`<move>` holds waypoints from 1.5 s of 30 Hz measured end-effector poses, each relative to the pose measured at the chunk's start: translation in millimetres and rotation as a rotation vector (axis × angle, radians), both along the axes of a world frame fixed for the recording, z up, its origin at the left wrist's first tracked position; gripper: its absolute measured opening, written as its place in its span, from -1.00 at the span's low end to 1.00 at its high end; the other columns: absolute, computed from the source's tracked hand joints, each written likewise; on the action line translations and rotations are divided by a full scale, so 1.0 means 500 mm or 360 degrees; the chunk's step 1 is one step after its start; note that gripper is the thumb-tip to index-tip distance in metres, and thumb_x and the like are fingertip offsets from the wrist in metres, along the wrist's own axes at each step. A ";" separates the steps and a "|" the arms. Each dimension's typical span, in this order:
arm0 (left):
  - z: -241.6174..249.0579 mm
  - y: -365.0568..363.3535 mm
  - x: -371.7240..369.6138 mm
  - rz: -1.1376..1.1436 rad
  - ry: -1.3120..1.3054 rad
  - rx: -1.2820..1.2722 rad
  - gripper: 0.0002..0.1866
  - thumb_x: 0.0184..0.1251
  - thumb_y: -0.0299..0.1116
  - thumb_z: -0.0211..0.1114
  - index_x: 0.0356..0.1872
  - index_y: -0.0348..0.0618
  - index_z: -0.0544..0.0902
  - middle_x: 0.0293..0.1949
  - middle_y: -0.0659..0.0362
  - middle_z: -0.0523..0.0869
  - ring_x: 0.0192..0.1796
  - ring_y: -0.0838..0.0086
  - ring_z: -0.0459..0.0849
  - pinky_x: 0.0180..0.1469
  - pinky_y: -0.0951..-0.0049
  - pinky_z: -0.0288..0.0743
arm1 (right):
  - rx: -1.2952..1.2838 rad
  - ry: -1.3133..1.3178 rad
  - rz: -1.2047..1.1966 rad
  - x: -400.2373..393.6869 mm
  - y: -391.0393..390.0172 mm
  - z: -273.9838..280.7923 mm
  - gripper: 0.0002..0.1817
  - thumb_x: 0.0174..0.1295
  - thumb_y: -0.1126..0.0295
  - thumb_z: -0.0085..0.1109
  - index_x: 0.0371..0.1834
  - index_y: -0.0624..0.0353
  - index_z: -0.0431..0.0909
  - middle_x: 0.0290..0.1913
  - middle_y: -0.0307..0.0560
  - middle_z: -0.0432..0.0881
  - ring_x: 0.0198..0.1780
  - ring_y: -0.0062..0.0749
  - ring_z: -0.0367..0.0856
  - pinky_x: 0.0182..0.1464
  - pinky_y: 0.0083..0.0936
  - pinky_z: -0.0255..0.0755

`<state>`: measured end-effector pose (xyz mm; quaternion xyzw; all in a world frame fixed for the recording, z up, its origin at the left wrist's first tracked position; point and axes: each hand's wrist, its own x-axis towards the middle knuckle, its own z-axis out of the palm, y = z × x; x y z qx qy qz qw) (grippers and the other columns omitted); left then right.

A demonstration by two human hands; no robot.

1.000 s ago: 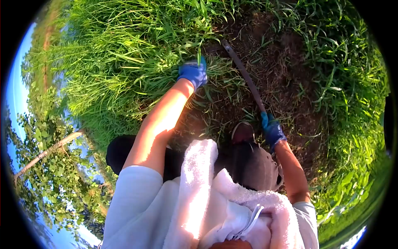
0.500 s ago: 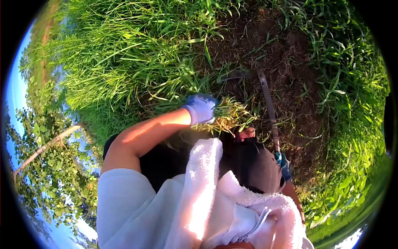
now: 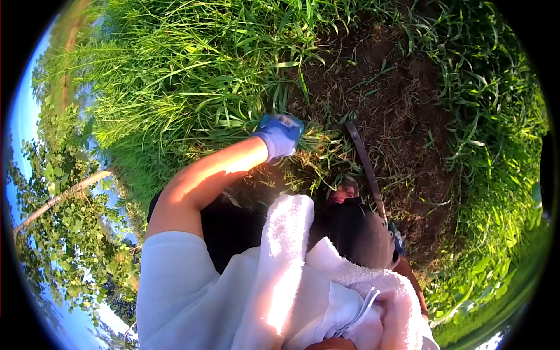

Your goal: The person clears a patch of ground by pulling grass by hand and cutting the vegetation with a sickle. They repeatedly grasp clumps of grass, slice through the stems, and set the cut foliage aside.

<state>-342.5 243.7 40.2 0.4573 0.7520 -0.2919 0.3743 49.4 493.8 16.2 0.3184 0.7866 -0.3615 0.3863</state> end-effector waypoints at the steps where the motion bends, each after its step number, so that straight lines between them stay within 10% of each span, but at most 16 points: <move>1: -0.013 -0.014 0.016 -0.0277 -0.0119 0.0009 -0.85 0.18 -0.32 0.19 -0.27 -0.03 0.67 -0.26 0.26 0.68 -0.13 0.39 0.62 -0.16 0.32 0.58 | -0.0018 0.0097 -0.0026 0.043 0.015 0.026 -0.60 0.34 0.09 -0.11 -0.14 0.24 0.51 -0.42 0.25 0.60 -0.35 0.14 0.60 -0.32 -0.12 0.44; 2: -0.026 -0.028 0.031 -0.0555 -0.0229 0.0043 -0.85 0.17 -0.34 0.19 -0.27 -0.04 0.68 -0.23 0.25 0.68 -0.10 0.38 0.61 -0.13 0.33 0.58 | -0.0022 0.0099 -0.0024 0.060 0.017 0.008 -0.60 0.34 0.09 -0.11 -0.14 0.24 0.51 -0.42 0.25 0.60 -0.35 0.14 0.60 -0.32 -0.12 0.44; 6: 0.022 0.036 -0.039 0.0837 -0.0320 0.0290 -0.39 0.02 -0.16 0.24 0.16 -0.16 0.45 -0.14 -0.06 0.66 -0.22 0.15 0.67 -0.14 0.25 0.57 | -0.0220 0.0494 -0.0615 -0.022 -0.001 -0.035 -0.60 0.34 0.11 -0.11 -0.08 0.25 0.51 -0.37 0.18 0.61 -0.37 0.02 0.60 -0.33 -0.22 0.43; 10: -0.005 0.045 -0.196 0.0527 0.0271 -0.0003 -0.31 0.33 -0.21 0.02 0.46 0.17 -0.02 0.40 0.04 0.21 -0.01 0.31 0.63 -0.03 0.24 0.58 | 0.0056 0.0698 -0.0336 -0.337 -0.036 -0.071 -0.44 0.37 -0.07 -0.24 -0.04 0.27 0.49 -0.33 0.33 0.59 -0.25 0.20 0.59 -0.25 -0.11 0.43; 11: -0.066 0.028 -0.222 0.0573 0.0368 0.0054 -0.23 0.28 -0.14 0.08 0.47 0.17 -0.08 0.33 -0.05 0.35 -0.10 0.30 0.68 -0.10 0.26 0.60 | 0.0079 0.0667 -0.0236 -0.376 -0.036 -0.094 -0.41 0.37 -0.10 -0.26 -0.06 0.26 0.48 -0.33 0.37 0.58 -0.22 0.26 0.58 -0.24 -0.05 0.42; 14: -0.058 0.037 -0.254 0.0982 0.0253 0.0078 -0.39 0.11 -0.13 0.21 0.24 0.02 0.36 0.07 0.01 0.60 0.00 0.22 0.65 0.02 0.20 0.53 | 0.0235 0.0408 -0.0143 -0.423 -0.048 -0.078 -0.41 0.37 -0.12 -0.28 -0.12 0.25 0.48 -0.30 0.40 0.57 -0.15 0.32 0.54 -0.21 0.04 0.40; 21: 0.005 0.067 -0.056 0.0770 -0.0146 -0.0173 -0.79 0.16 -0.33 0.23 -0.19 -0.12 0.63 -0.38 0.21 0.66 -0.38 0.56 0.56 -0.26 0.38 0.53 | -0.0123 0.0286 -0.0100 -0.067 0.021 -0.031 -0.52 0.37 -0.01 -0.20 -0.25 0.23 0.49 -0.43 0.32 0.57 -0.35 0.19 0.58 -0.38 -0.10 0.41; 26: -0.132 -0.074 0.043 0.1549 -0.1160 0.0056 -0.61 -0.06 -0.07 0.48 -0.49 -0.27 0.70 -0.58 0.13 0.66 -0.50 0.35 0.57 -0.32 0.35 0.47 | -0.0165 0.0366 -0.0395 -0.111 0.002 0.002 -0.58 0.37 0.07 -0.15 -0.17 0.25 0.50 -0.59 0.07 0.53 -0.50 -0.19 0.60 -0.46 -0.29 0.38; 27: 0.038 0.014 -0.032 0.1191 -0.0723 -0.0232 -0.54 -0.06 0.02 0.44 -0.30 -0.20 0.71 -0.42 0.16 0.71 -0.33 0.37 0.64 -0.23 0.40 0.49 | -0.0086 0.0412 -0.0282 -0.163 -0.007 -0.026 -0.56 0.37 0.06 -0.16 -0.15 0.26 0.50 -0.56 0.07 0.54 -0.49 -0.17 0.60 -0.45 -0.29 0.38; 28: -0.015 -0.007 -0.046 0.0500 -0.0228 -0.0245 -0.42 0.02 0.11 0.33 -0.02 -0.09 0.63 0.02 0.12 0.65 0.03 0.35 0.60 -0.01 0.28 0.48 | -0.0011 0.0465 -0.0169 -0.227 -0.022 -0.059 -0.55 0.38 0.05 -0.17 -0.13 0.27 0.49 -0.54 0.07 0.56 -0.47 -0.16 0.60 -0.44 -0.29 0.38; 29: 0.071 0.024 -0.083 0.0163 -0.0004 -0.0225 -0.39 0.16 0.13 0.17 0.18 0.03 0.50 0.38 0.13 0.29 0.31 0.29 0.35 0.21 0.06 0.31 | -0.0178 0.0622 -0.0336 -0.321 -0.048 -0.028 -0.46 0.38 -0.06 -0.23 -0.13 0.28 0.46 -0.44 0.22 0.59 -0.37 0.11 0.61 -0.34 -0.14 0.42; 31: 0.052 0.009 -0.143 0.0148 0.0303 -0.0125 -0.49 0.27 -0.12 0.01 0.25 0.05 0.45 0.49 0.15 0.05 0.51 0.28 -0.02 0.44 0.00 -0.10 | -0.0030 0.0523 -0.0103 -0.438 -0.079 -0.090 -0.37 0.36 -0.17 -0.31 -0.10 0.27 0.43 -0.33 0.35 0.60 -0.22 0.30 0.57 -0.21 0.02 0.41; 33: -0.018 -0.050 -0.203 0.0549 0.0614 0.0200 -0.49 0.23 -0.26 -0.03 0.25 0.01 0.44 0.47 0.14 0.10 0.51 0.37 -0.03 0.47 0.05 -0.13 | -0.0033 0.0499 -0.0002 -0.478 -0.099 -0.087 -0.36 0.36 -0.18 -0.33 -0.08 0.26 0.43 -0.30 0.38 0.59 -0.17 0.31 0.55 -0.17 0.05 0.40; 36: 0.009 -0.031 -0.252 0.0873 0.0296 -0.0436 -0.57 0.21 -0.23 0.01 0.11 -0.01 0.55 0.35 0.17 0.35 0.41 0.36 0.23 0.40 0.15 0.11 | -0.0031 0.0381 0.0144 -0.479 -0.069 -0.077 -0.35 0.37 -0.18 -0.36 -0.07 0.26 0.42 -0.26 0.41 0.58 -0.12 0.33 0.53 -0.12 0.08 0.39; 39: -0.045 -0.049 -0.221 0.0713 0.0410 -0.0209 -0.79 0.18 -0.18 0.17 -0.27 0.02 0.66 -0.24 0.18 0.67 -0.22 0.35 0.67 -0.22 0.33 0.60 | -0.0042 0.0256 0.0129 -0.475 -0.066 -0.065 -0.36 0.38 -0.16 -0.35 -0.10 0.27 0.42 -0.25 0.40 0.58 -0.12 0.33 0.52 -0.11 0.08 0.39; 45: -0.027 -0.098 -0.140 0.0321 0.0465 0.0161 -0.78 0.10 -0.21 0.21 -0.29 -0.09 0.64 -0.39 0.15 0.68 -0.34 0.34 0.67 -0.43 0.27 0.55 | -0.0027 0.0181 0.0342 -0.358 -0.047 -0.066 -0.46 0.39 -0.10 -0.28 -0.10 0.19 0.43 -0.23 0.40 0.58 -0.14 0.36 0.52 -0.16 0.09 0.39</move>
